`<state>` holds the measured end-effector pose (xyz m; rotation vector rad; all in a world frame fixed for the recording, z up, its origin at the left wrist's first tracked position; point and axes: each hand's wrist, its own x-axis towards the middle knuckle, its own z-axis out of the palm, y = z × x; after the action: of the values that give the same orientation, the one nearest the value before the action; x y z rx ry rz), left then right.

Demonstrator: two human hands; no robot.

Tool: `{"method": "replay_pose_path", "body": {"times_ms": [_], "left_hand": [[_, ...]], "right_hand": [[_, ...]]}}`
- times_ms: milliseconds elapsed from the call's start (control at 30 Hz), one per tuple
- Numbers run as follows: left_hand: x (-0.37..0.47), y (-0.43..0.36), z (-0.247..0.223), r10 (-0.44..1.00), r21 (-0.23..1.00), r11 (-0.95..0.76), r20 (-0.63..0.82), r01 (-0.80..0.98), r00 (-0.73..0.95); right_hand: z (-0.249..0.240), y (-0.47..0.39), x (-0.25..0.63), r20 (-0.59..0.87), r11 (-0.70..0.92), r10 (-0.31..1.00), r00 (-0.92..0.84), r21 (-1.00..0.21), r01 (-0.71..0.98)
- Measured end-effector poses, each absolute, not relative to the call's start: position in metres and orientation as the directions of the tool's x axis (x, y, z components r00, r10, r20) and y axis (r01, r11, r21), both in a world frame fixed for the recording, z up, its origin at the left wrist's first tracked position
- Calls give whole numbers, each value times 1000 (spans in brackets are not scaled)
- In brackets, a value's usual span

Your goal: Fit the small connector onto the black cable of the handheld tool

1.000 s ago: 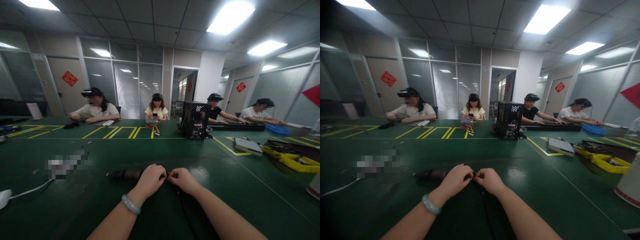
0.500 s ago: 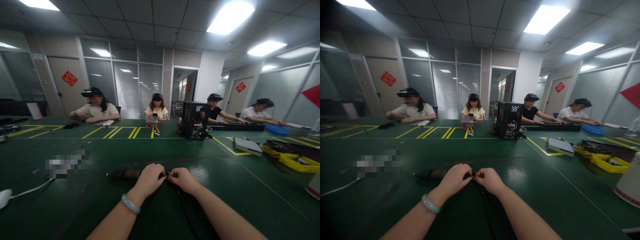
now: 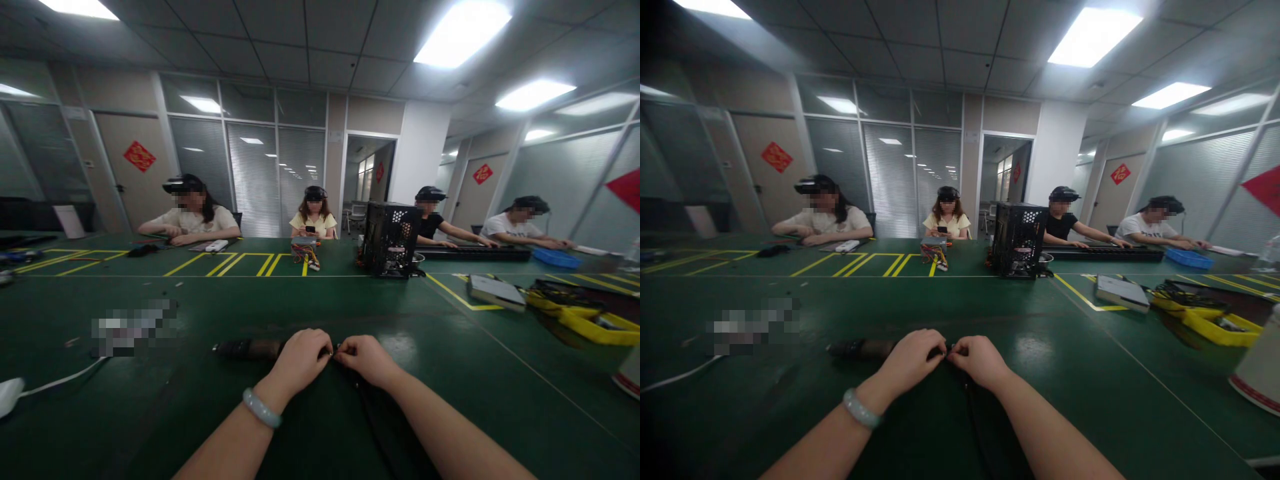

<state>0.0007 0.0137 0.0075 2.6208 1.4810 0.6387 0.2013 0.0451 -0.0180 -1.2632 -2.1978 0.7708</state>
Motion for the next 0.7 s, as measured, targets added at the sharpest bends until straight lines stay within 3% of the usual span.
{"method": "replay_pose_path", "body": {"times_ms": [700], "left_hand": [[1,11,11,850,288,-517,285,806,443]], "right_hand": [[-14,43,201,90,383,888,-450,-685,619]]}}
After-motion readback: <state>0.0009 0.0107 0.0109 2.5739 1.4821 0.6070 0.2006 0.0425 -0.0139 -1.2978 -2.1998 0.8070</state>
